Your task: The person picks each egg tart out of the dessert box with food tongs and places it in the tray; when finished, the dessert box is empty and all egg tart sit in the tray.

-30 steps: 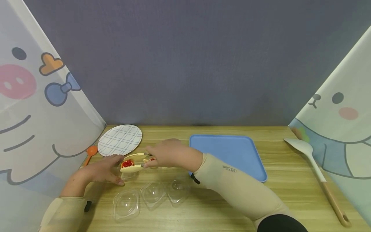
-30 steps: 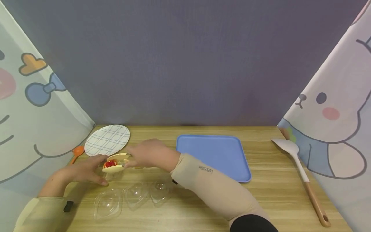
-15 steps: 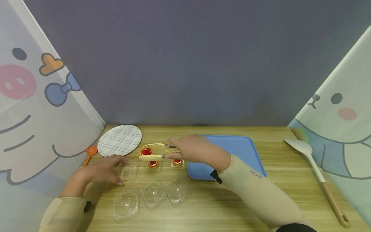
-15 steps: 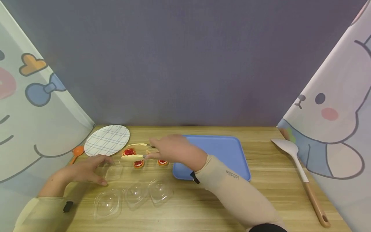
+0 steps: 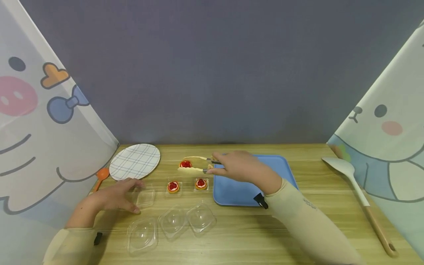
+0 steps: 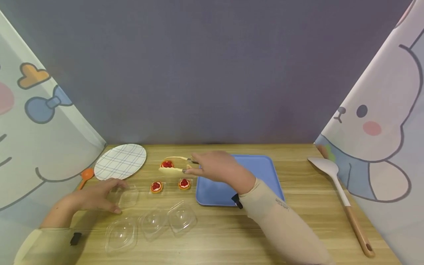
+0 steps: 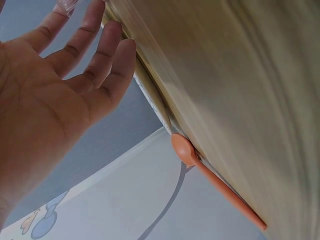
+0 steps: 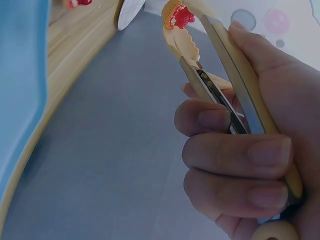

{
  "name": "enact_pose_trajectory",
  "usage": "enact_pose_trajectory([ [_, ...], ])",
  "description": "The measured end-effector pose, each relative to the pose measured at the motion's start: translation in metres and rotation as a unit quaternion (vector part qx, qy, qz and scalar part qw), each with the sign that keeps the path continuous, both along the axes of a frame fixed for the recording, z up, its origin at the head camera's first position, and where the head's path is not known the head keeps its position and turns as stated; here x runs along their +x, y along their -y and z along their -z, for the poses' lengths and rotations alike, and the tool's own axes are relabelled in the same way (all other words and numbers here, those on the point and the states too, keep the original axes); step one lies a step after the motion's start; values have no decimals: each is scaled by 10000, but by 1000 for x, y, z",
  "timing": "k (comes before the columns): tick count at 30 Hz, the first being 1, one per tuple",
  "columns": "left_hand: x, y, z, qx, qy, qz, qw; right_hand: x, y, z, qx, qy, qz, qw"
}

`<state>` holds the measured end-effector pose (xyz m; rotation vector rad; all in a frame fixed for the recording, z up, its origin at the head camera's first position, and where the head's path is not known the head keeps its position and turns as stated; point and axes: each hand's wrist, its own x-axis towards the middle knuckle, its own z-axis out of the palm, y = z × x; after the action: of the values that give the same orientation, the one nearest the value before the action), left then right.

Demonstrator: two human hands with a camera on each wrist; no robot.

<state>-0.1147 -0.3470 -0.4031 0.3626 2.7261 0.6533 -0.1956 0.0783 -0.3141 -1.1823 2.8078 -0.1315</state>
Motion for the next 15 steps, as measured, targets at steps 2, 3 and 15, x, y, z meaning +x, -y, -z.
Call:
enact_pose_trajectory([
  [2, 0, 0, 0, 69, 37, -23, 10000, -2, -8, 2, -14, 87, 129, 9999],
  [3, 1, -1, 0, 86, 52, -35, 9999, -4, -12, 2, -30, 163, 191, 9997],
  [15, 0, 0, 0, 142, 51, 12, 9999, -20, -58, 13, -101, 507, 816, 9953],
])
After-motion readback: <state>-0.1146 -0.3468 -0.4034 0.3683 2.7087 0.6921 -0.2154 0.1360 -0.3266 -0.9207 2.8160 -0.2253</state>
